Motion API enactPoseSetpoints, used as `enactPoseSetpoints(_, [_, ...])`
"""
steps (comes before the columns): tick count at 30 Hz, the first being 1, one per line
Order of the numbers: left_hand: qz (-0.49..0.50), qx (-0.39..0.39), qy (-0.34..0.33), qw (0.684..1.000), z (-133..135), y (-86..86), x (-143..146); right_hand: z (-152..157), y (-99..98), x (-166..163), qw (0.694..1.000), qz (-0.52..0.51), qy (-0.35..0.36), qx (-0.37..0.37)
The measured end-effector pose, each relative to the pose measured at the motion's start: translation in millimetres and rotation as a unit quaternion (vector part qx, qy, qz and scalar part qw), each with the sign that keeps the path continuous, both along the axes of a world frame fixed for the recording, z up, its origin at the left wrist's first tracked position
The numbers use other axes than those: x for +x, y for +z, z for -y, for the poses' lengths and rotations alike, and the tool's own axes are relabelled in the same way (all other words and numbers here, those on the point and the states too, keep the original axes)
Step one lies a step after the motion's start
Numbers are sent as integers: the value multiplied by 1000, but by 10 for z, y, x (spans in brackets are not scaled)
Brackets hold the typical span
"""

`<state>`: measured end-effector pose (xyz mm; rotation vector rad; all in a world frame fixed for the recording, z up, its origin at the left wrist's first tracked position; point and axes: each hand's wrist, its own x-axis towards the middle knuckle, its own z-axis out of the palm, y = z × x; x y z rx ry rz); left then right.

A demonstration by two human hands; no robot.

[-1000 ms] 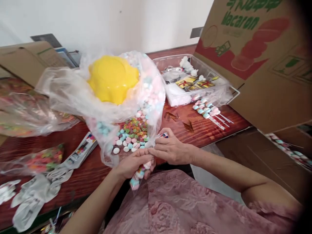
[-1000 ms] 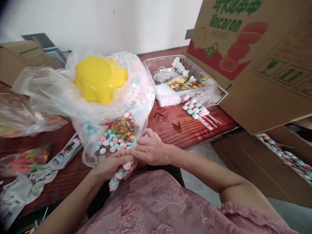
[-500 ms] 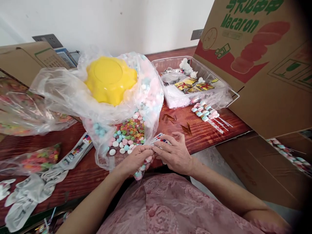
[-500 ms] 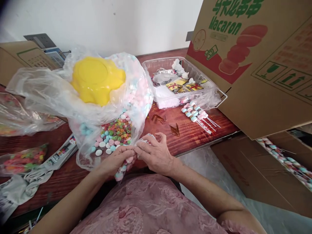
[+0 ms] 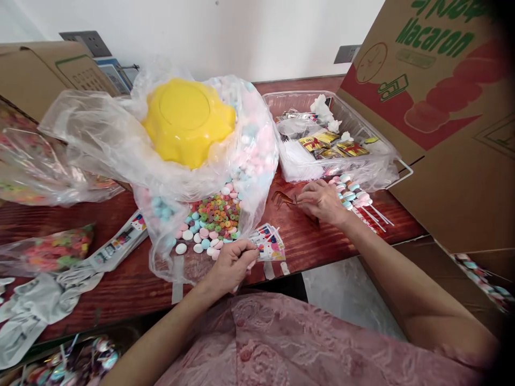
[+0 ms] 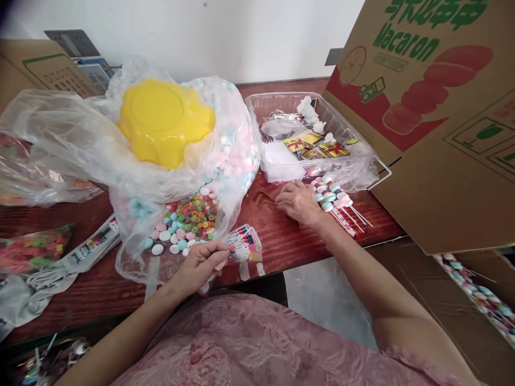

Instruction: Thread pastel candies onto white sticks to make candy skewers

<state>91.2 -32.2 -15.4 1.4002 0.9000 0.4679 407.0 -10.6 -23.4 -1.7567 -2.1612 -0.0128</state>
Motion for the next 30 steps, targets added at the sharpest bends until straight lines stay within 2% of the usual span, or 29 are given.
enactPoseSetpoints(3, [23, -94, 45, 994, -6, 13, 39, -196, -146, 203, 996, 73, 15, -46])
enactPoseSetpoints(8, [17, -147, 61, 987, 9, 21, 79, -245, -338, 154, 994, 70, 62, -54])
enactPoseSetpoints(12, [36, -176, 76, 981, 13, -7, 71, -177, -358, 135, 996, 46, 64, -42])
enactPoseSetpoints(15, [45, -185, 93, 977, 14, -16, 23, -44, -264, 141, 995, -87, 40, -8])
enactPoseSetpoints(17, [44, -181, 107, 977, 18, -21, -14, 92, -147, 76, 971, -237, 8, 19])
enactPoseSetpoints(20, [45, -144, 114, 982, 22, -30, -27, 332, 54, -259, 915, -400, -25, 46])
enactPoseSetpoints(22, [56, -97, 110, 988, 13, -34, 3, 480, 145, -649, 895, -442, -18, 56])
enactPoseSetpoints(23, [68, -69, 110, 989, 5, -37, 22, 542, 163, -872, 896, -438, -8, 71])
enactPoseSetpoints(25, [99, -13, 122, 988, -13, -39, 47, 627, 136, -1302, 918, -382, 57, 95])
enactPoseSetpoints(26, [114, 7, 131, 985, -19, -38, 46, 648, 94, -1482, 930, -339, 66, 124])
enactPoseSetpoints(28, [135, 18, 146, 980, -17, -33, 5, 654, -13, -1733, 946, -275, 58, 159])
enactPoseSetpoints(30, [139, 5, 151, 979, 2, -25, -77, 627, -105, -1842, 948, -280, 53, 140])
